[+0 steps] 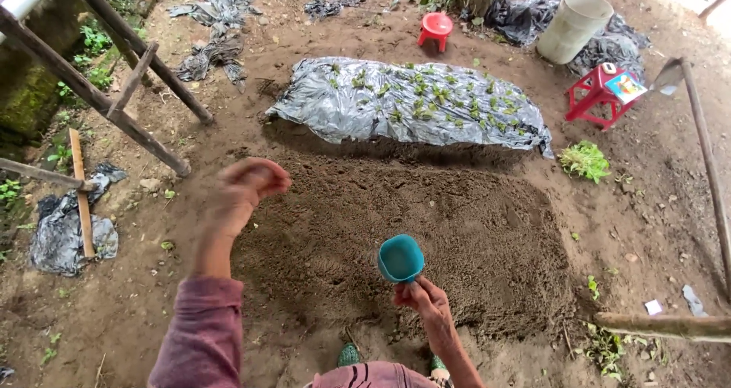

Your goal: The person stands in a garden and repeatedly scoops small seeds from a blue cup with their right hand, scattering them over a prepared patch of soil. The camera shakes significantly throughout the process.

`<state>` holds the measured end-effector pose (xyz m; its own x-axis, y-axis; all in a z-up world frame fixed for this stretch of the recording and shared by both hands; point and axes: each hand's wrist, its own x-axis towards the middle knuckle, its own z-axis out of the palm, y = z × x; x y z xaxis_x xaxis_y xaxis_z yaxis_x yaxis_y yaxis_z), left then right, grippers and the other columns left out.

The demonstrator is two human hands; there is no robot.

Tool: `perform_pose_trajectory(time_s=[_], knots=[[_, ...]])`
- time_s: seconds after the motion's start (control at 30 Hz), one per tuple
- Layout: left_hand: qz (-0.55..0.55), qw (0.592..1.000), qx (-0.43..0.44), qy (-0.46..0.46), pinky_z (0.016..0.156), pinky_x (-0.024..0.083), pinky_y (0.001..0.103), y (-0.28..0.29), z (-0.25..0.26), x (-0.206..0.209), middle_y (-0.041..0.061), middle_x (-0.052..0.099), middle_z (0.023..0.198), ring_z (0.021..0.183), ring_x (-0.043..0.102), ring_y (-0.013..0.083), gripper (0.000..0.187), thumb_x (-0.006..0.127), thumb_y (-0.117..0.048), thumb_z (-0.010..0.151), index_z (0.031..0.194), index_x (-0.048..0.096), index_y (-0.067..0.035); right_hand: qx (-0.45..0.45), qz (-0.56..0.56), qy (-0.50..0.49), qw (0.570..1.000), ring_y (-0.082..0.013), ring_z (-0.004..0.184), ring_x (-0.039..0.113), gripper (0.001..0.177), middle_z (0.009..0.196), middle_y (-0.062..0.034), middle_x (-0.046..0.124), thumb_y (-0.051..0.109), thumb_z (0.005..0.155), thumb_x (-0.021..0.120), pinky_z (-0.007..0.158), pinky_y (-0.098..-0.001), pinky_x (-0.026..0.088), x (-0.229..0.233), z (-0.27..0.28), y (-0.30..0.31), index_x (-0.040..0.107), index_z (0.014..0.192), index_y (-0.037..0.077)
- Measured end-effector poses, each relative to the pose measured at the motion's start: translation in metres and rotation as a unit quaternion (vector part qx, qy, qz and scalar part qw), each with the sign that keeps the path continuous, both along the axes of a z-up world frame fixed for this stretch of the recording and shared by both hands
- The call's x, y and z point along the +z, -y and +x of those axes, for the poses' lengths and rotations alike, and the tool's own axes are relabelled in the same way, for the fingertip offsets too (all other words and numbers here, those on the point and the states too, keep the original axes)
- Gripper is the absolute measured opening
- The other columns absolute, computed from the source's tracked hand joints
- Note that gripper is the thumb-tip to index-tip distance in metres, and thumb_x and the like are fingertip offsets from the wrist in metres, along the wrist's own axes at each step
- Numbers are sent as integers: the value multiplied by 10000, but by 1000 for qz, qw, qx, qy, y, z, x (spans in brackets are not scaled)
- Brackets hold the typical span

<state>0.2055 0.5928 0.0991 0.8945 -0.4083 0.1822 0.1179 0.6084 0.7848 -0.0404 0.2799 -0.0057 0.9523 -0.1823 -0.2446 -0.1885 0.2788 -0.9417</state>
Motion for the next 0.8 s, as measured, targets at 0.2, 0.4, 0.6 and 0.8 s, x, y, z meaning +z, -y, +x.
perform_pose_trajectory(time_s=[0.2, 0.4, 0.6, 0.8], knots=[[663, 747, -35, 49, 1083, 524, 425, 53, -41, -28, 119, 578, 1471, 1291, 597, 258, 340, 624, -224, 980, 1311, 661, -154, 18, -30, -32, 999, -241, 819, 774, 326, 904, -153, 808, 227, 985, 546, 847, -408, 677, -5, -1, -7, 749, 966, -27], [569, 732, -118, 356, 659, 627, 237, 122, -115, -10, 70, 689, 1078, 829, 670, 171, 117, 677, -10, 931, 994, 724, -96, 84, -54, 14, 995, -201, 811, 772, 339, 916, -109, 802, 296, 995, 539, 799, -358, 662, -11, -1, -18, 739, 1064, 31], [716, 499, -348, 343, 731, 588, 403, 162, -120, -52, 107, 752, 881, 787, 731, 271, 77, 793, -136, 891, 943, 796, -79, 115, -92, 12, 989, -183, 798, 725, 318, 889, -71, 762, 338, 1001, 553, 749, -324, 630, -11, -6, -28, 724, 945, 76], [701, 517, -339, 356, 626, 601, 354, 158, -118, -30, 82, 709, 733, 623, 672, 208, 218, 667, -130, 1025, 854, 752, -26, 106, -93, 27, 990, -168, 766, 717, 286, 830, -51, 756, 285, 1000, 558, 722, -313, 588, -17, -9, -24, 723, 907, 71]])
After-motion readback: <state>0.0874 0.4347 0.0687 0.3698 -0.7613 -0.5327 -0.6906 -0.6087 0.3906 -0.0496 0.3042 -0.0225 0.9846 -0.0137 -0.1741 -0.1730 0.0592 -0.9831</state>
